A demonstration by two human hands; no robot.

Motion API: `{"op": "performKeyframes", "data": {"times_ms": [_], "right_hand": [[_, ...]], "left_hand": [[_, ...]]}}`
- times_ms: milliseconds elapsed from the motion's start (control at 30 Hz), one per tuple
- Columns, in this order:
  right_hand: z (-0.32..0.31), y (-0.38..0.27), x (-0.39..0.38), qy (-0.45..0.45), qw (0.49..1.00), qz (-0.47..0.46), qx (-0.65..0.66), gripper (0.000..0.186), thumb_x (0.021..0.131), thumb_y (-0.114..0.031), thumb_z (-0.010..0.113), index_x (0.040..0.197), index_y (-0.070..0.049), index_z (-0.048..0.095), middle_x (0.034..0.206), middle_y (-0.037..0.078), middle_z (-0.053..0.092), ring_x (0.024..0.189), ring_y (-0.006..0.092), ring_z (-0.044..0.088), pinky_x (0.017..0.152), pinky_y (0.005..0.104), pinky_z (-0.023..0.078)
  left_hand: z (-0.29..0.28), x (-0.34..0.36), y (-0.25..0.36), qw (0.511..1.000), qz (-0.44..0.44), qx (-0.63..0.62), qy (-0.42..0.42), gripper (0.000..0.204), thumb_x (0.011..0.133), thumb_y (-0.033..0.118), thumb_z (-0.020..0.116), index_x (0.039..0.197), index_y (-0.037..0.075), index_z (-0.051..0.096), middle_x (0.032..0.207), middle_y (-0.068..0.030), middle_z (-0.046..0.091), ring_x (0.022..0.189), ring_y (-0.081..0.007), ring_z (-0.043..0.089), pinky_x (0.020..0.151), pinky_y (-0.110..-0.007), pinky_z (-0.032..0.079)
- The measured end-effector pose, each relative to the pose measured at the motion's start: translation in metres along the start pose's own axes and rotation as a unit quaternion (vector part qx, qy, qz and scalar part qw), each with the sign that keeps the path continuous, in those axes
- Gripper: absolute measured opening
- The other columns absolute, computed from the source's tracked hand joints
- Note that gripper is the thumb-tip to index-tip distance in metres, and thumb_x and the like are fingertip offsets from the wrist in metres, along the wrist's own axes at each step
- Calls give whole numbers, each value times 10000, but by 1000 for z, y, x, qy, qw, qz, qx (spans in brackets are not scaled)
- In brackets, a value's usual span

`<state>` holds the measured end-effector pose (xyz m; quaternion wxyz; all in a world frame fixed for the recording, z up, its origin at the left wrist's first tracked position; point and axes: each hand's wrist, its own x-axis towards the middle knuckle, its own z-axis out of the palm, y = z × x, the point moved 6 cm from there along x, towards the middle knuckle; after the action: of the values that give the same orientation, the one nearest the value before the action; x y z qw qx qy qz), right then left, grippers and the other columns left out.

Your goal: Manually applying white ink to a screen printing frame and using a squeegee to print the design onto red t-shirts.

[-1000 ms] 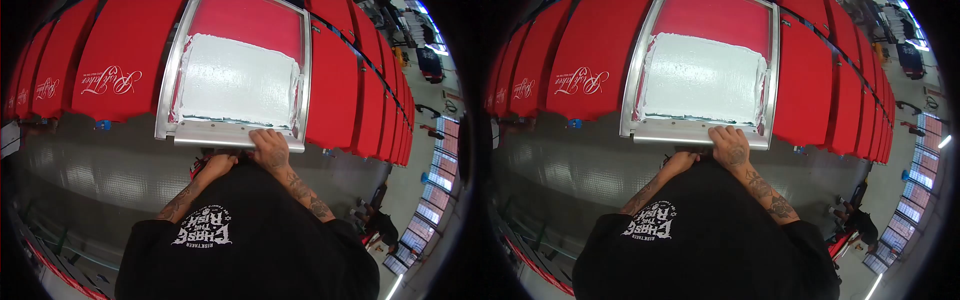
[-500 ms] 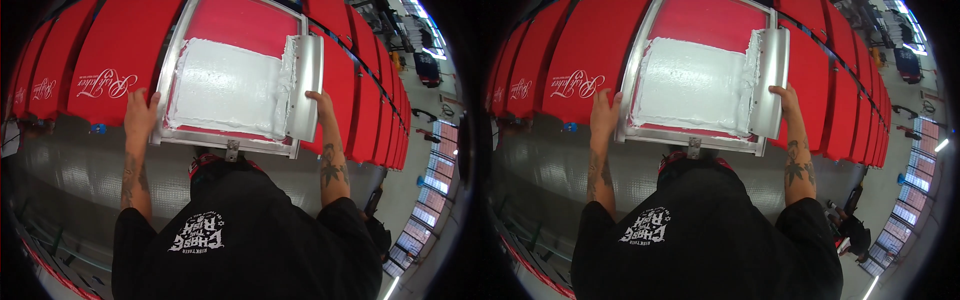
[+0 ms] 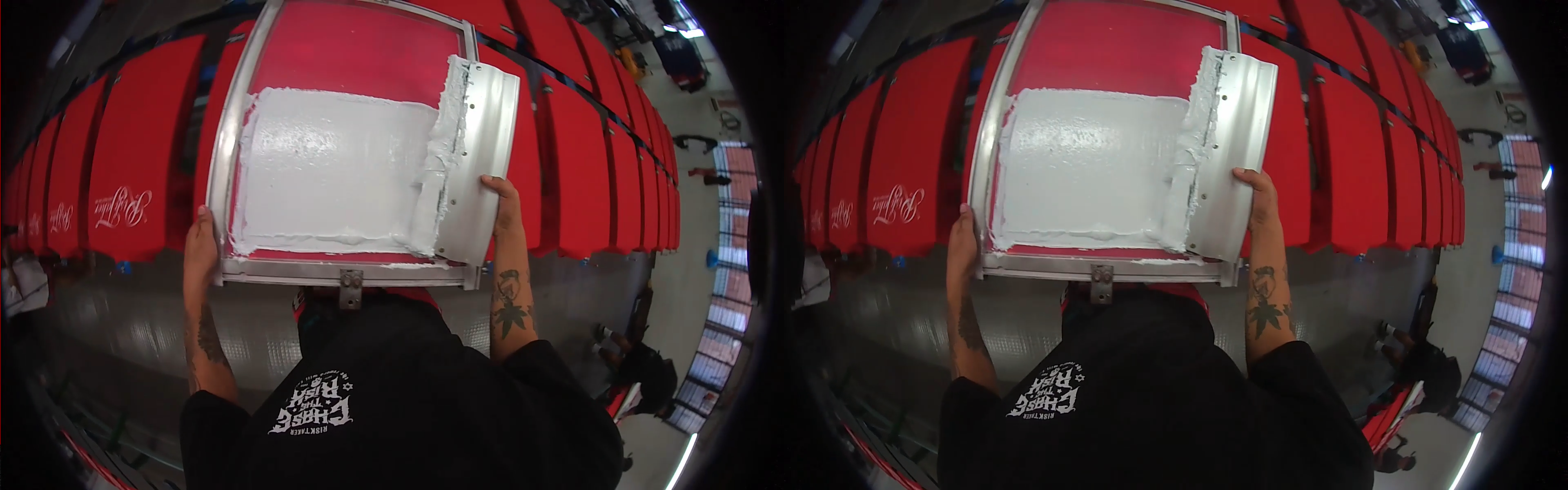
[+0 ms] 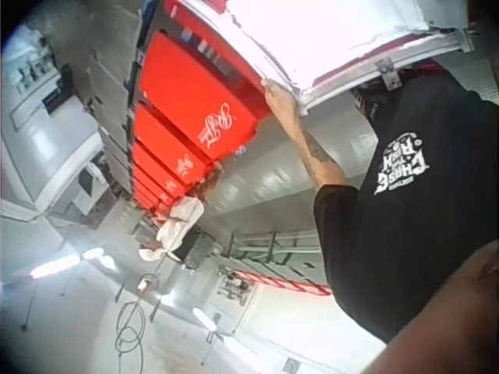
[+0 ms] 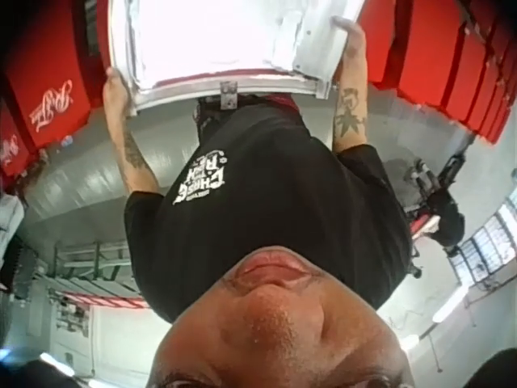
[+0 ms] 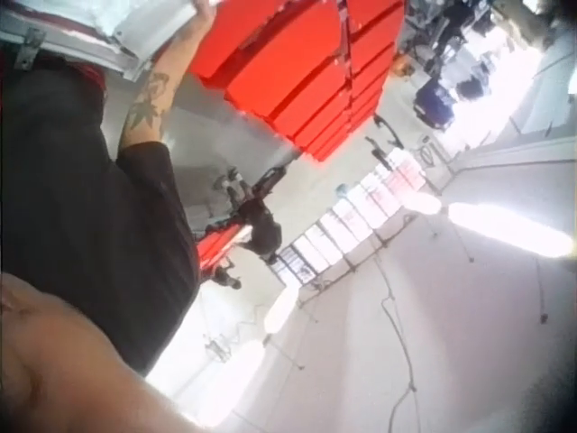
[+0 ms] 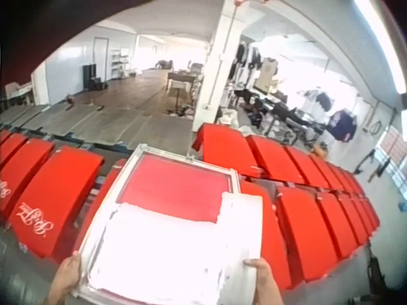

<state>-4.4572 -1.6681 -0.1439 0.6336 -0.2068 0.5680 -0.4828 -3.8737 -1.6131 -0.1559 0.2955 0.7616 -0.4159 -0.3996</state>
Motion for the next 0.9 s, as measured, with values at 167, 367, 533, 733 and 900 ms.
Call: {"op": "performKeyframes", "data": {"times_ms": [167, 367, 533, 733, 900], "right_hand": [[-6, -11, -17, 43, 997, -31, -54, 555, 765, -224, 707, 1208, 91, 590, 1002, 185, 686, 844, 298, 682, 806, 403, 559], [-10, -3, -8, 43, 995, -44, -82, 531, 765, -220, 711, 1194, 73, 599, 982, 174, 681, 832, 283, 677, 764, 400, 562], [-18, 11, 3, 17, 992, -63, -109, 436, 767, -229, 716, 1099, 44, 642, 957, 156, 679, 821, 267, 671, 755, 397, 554], [-43, 22, 15, 13, 990, -68, -124, 353, 796, -276, 736, 1028, -14, 684, 891, 108, 696, 791, 237, 683, 742, 388, 573], [-59, 44, 40, -63, 995, -36, -66, 370, 799, -299, 744, 1035, -20, 687, 915, 121, 711, 784, 244, 705, 734, 389, 593]], "left_hand": [[40, 24, -22, 998, -9, 19, -66, 858, 1048, 614, 247, 1098, -161, 612, 979, -322, 653, 989, -395, 640, 929, -451, 467], [50, 6, -40, 999, -26, 24, -38, 836, 1042, 616, 282, 1116, -146, 618, 1053, -349, 653, 1047, -422, 638, 945, -442, 464], [62, 27, -85, 999, -7, 22, -29, 854, 1032, 635, 284, 1123, -144, 622, 1045, -332, 666, 1052, -408, 645, 947, -442, 469], [90, 16, -88, 996, -24, 88, -24, 872, 1026, 648, 285, 1181, -148, 604, 1073, -334, 661, 1077, -363, 643, 957, -416, 473], [114, 19, -86, 1000, -1, 16, 13, 826, 1040, 613, 301, 1268, -134, 570, 1155, -346, 636, 1148, -363, 617, 986, -390, 459]]}}
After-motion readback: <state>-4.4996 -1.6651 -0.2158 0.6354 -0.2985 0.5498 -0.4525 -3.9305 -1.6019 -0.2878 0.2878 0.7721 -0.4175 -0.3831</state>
